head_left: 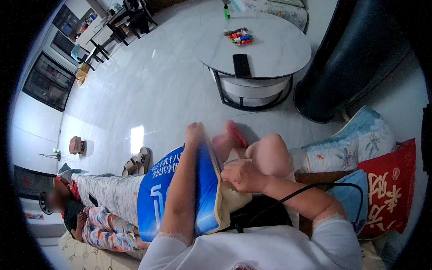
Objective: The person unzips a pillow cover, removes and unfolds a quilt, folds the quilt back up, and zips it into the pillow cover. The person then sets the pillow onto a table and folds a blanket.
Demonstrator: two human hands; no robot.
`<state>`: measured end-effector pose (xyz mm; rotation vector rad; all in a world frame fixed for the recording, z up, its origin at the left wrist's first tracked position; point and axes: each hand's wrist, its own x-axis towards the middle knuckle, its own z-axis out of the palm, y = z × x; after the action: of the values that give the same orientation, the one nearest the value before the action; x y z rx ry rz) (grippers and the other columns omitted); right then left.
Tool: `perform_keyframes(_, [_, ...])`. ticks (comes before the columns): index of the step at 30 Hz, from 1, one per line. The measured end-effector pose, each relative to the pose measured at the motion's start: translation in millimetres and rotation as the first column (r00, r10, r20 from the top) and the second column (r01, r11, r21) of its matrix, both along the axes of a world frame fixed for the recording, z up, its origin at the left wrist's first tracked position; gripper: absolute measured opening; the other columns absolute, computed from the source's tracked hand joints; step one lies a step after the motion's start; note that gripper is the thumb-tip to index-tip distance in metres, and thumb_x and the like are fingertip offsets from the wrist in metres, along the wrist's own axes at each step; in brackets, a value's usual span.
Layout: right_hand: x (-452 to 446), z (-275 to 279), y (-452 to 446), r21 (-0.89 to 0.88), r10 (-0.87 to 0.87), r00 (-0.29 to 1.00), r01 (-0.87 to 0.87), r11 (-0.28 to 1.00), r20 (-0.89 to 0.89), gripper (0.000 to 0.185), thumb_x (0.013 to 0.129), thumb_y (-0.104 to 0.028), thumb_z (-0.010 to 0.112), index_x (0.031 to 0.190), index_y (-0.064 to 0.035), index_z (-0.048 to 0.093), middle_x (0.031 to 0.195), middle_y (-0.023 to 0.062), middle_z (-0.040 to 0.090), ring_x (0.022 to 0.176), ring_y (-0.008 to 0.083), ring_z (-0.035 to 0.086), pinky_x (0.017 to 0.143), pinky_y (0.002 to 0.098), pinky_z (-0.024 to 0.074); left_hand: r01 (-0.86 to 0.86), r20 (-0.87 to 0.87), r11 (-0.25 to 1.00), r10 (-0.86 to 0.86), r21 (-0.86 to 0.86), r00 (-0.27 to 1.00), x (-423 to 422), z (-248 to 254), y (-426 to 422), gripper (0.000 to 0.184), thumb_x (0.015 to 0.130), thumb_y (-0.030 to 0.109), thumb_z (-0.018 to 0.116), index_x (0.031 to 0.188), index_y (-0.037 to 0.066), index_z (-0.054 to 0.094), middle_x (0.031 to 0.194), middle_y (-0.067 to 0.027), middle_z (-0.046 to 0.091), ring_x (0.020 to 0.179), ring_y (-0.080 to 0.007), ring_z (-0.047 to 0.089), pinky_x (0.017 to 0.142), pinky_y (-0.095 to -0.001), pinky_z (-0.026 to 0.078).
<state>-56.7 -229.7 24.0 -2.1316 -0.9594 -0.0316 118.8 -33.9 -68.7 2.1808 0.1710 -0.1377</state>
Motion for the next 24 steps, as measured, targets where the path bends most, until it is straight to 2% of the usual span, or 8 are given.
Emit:
perform_keyframes(6, [-7,-14,4,0.083,-0.107,0.993,0.111,0.990,-0.057,0.012,0.083,-0.016,0.055,0.085,-0.0043,0.055,0.082,0.0132,0.055,0.082,0.0337,0.058,0.074,0.0415,0.0469,0.001,0.030,0.998,-0.003,0.063,1.000,19,-4,16,0.039,0.084,0.030,0.053,0.091,-0.006,0.065,0.078,-0.0226,0.066,0.076,-0.0317,0.065,0.071,-0.0400,0.048])
perform_keyframes(8, [-7,-30,5,0.156,-0.171,0.910,0.245,0.957,-0.378,0.025,0.088,-0.027,0.057,0.092,-0.0024,0.056,0.090,0.0158,0.059,0.088,0.0343,0.059,0.079,0.0408,0.0468,0.016,0.055,0.997,-0.020,0.069,0.998,24,-13,25,0.039,0.084,0.030,0.053,0.090,-0.006,0.065,0.078,-0.0224,0.066,0.075,-0.0318,0.065,0.071,-0.0401,0.048])
perform_keyframes(11, [-23,-50,14,0.252,-0.256,0.818,0.430,0.867,-0.514,0.048,0.086,-0.044,0.061,0.103,0.0008,0.056,0.102,0.0190,0.061,0.097,0.0318,0.059,0.086,0.0393,0.0456,0.063,0.056,0.995,-0.067,0.072,0.996,25,1,28,0.039,0.084,0.031,0.054,0.088,-0.006,0.065,0.077,-0.0220,0.066,0.076,-0.0317,0.065,0.071,-0.0399,0.048])
perform_keyframes(12, [-22,-48,10,0.256,-0.251,0.817,0.429,0.866,-0.518,0.048,0.086,-0.044,0.061,0.103,0.0008,0.056,0.102,0.0190,0.061,0.097,0.0318,0.059,0.086,0.0393,0.0456,0.099,0.028,0.993,-0.100,0.062,0.995,24,3,29,0.039,0.084,0.032,0.054,0.087,-0.006,0.065,0.077,-0.0218,0.066,0.078,-0.0317,0.065,0.072,-0.0396,0.048])
perform_keyframes(14, [-18,-45,1,0.175,0.094,0.471,0.131,0.976,-0.877,0.067,0.082,-0.054,0.063,0.116,0.0018,0.052,0.113,0.0212,0.059,0.106,0.0286,0.056,0.092,0.0381,0.0435,0.133,0.000,0.988,-0.133,0.076,0.991,29,7,33,0.038,0.085,0.030,0.054,0.090,-0.006,0.064,0.082,-0.0214,0.067,0.082,-0.0313,0.065,0.075,-0.0386,0.048])
perform_keyframes(18, [-19,-22,0,0.148,0.102,0.477,0.060,0.987,-0.873,0.073,0.081,-0.055,0.064,0.123,0.0024,0.049,0.115,0.0187,0.059,0.107,0.0269,0.056,0.093,0.0373,0.0432,0.244,0.022,0.951,-0.253,0.190,0.967,-1,70,30,0.040,0.092,0.031,0.054,0.115,-0.002,0.057,0.105,-0.0166,0.064,0.100,-0.0272,0.060,0.087,-0.0347,0.046])
perform_keyframes(20, [-15,11,-2,0.052,0.043,0.404,0.013,0.999,-0.914,0.065,0.084,-0.045,0.065,0.126,0.0027,0.047,0.119,0.0140,0.057,0.108,0.0199,0.052,0.096,0.0320,0.0401,0.370,0.060,0.920,-0.379,0.127,0.923,-39,113,39,0.048,0.091,0.032,0.057,0.124,-0.001,0.049,0.117,-0.0162,0.059,0.110,-0.0268,0.056,0.093,-0.0350,0.044])
perform_keyframes(24, [-24,-20,-14,0.239,0.213,0.388,0.019,0.971,-0.897,0.066,0.081,-0.042,0.069,0.126,0.0019,0.048,0.116,0.0132,0.059,0.106,0.0214,0.054,0.093,0.0330,0.0422,0.709,0.083,0.702,-0.712,0.059,0.698,-154,192,55,0.055,0.084,0.035,0.067,0.124,0.002,0.049,0.131,-0.0175,0.050,0.120,-0.0291,0.050,0.099,-0.0385,0.039])
